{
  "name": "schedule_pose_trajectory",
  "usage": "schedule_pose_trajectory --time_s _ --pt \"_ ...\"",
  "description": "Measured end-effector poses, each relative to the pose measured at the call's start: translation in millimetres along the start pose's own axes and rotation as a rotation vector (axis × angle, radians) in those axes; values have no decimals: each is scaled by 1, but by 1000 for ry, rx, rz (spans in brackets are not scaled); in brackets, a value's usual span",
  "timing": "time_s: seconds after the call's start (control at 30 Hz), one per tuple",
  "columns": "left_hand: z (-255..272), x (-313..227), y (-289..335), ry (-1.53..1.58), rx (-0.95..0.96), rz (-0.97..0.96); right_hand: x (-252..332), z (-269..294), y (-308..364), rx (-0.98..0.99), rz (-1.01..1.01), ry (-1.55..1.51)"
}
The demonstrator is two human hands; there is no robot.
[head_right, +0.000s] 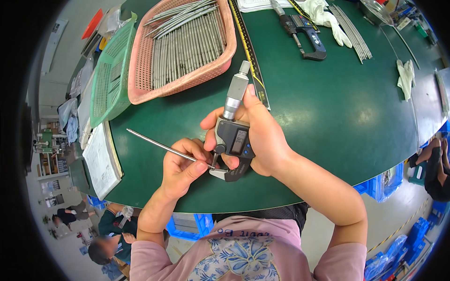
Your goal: The person repeatedly picks up thin metal rods from a pink basket and measures their diameter using a digital caliper. After each measurement, the rod is placed back into the basket. The process is repeated for multiple rods throughout the clip.
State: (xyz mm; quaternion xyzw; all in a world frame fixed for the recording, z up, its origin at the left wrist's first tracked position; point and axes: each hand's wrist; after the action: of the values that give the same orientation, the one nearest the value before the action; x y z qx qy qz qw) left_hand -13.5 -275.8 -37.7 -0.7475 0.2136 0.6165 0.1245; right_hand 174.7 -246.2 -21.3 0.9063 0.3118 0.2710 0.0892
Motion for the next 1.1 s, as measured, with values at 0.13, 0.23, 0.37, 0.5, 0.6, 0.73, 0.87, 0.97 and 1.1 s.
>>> schedule_pose_trajectory --time_s 0.13,0.23,0.37,0.5,0.6,0.73,0.87,0.97,1.1 --pt "-1 -2 0 35 33 -8 3 0 1 15 -65 -71" --pt "1 0 1 43 77 -27 3 1 2 24 -88 -116" --pt "1 0 -1 74 113 -47 3 1 2 35 -84 -128" --pt "2 2 -1 59 131 -55 2 1 1 32 -69 -68" --pt "2 0 0 29 119 -53 2 -1 2 -2 -60 -42" --pt "2 -1 1 -4 97 -21 2 0 2 18 -61 -41" --pt "1 -1 0 -13 78 1 2 0 2 35 -41 -18" --pt "4 -2 1 -25 84 20 1 -2 3 24 -22 13" --pt "2 -3 0 20 67 21 1 -2 3 6 -16 23"
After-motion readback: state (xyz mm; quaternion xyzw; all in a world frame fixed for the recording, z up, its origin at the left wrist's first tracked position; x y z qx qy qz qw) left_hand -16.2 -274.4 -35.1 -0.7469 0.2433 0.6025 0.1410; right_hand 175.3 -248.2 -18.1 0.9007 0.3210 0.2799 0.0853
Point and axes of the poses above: each hand's wrist, its own y-axis away from the middle knuckle, its own z-axis out of the back of the hand, x = y × z, and after that the axes turned 9 degrees about -y, right-handed
